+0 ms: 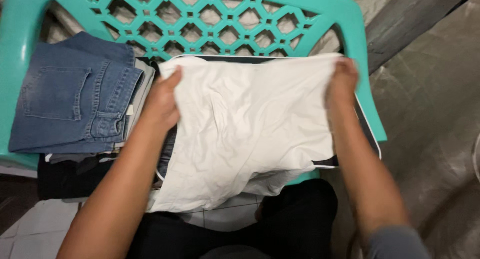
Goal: The person folds a white pair of pants, a pink top, and a floral top on a black folding board placed on a teal plastic chair. Each item is smoothed, folded into a compact rectangle, and stacked on the chair.
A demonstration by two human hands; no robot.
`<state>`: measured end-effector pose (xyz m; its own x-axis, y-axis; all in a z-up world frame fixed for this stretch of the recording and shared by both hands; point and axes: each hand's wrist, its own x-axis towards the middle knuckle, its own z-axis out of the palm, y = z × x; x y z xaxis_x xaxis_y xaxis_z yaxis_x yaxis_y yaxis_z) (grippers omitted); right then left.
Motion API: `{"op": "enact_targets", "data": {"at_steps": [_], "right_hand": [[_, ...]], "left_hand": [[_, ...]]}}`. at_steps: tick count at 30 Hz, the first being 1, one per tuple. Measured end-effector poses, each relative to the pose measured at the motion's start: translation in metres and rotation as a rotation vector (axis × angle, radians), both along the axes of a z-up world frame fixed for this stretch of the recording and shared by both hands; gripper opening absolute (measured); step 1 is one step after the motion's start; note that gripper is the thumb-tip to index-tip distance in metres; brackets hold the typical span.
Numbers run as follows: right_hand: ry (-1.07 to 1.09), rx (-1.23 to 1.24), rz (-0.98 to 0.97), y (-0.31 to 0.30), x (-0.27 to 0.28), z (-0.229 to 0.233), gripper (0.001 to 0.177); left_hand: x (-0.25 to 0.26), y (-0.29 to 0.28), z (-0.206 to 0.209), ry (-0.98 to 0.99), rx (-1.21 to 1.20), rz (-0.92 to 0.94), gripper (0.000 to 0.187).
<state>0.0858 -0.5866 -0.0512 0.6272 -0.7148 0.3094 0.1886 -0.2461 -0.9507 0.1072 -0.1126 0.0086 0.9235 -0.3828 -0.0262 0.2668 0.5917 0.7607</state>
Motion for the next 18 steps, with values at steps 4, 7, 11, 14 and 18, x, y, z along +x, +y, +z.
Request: {"op": "enact_targets", "data": {"at_steps": [4, 7, 11, 14, 18], "right_hand": [[-0.357, 0.274, 0.148, -0.023, -0.085, 0.028, 0.006], [-0.463, 0.309, 0.376, -0.018, -0.138, 0.044, 0.006], [0.298, 0.526, 0.257, 0.019, -0.172, 0.064, 0.037], [0.716, 0.300, 0.330, 0.049, -0.189, 0.069, 0.051], [0.723, 0.139, 0.381, 0.056, -0.203, 0.068, 0.039]], "left_hand": [[-0.037, 0.030, 0.030, -0.217, 0.143, 0.114, 0.029], [-0.063, 0.036, 0.052, -0.305, 0.285, 0.164, 0.027], [-0.089, 0.041, 0.061, -0.274, 0.319, 0.101, 0.028], [-0.098, 0.042, 0.054, -0.096, 0.401, 0.084, 0.028], [-0.107, 0.048, 0.040, -0.017, 0.525, 0.125, 0.027]]}}
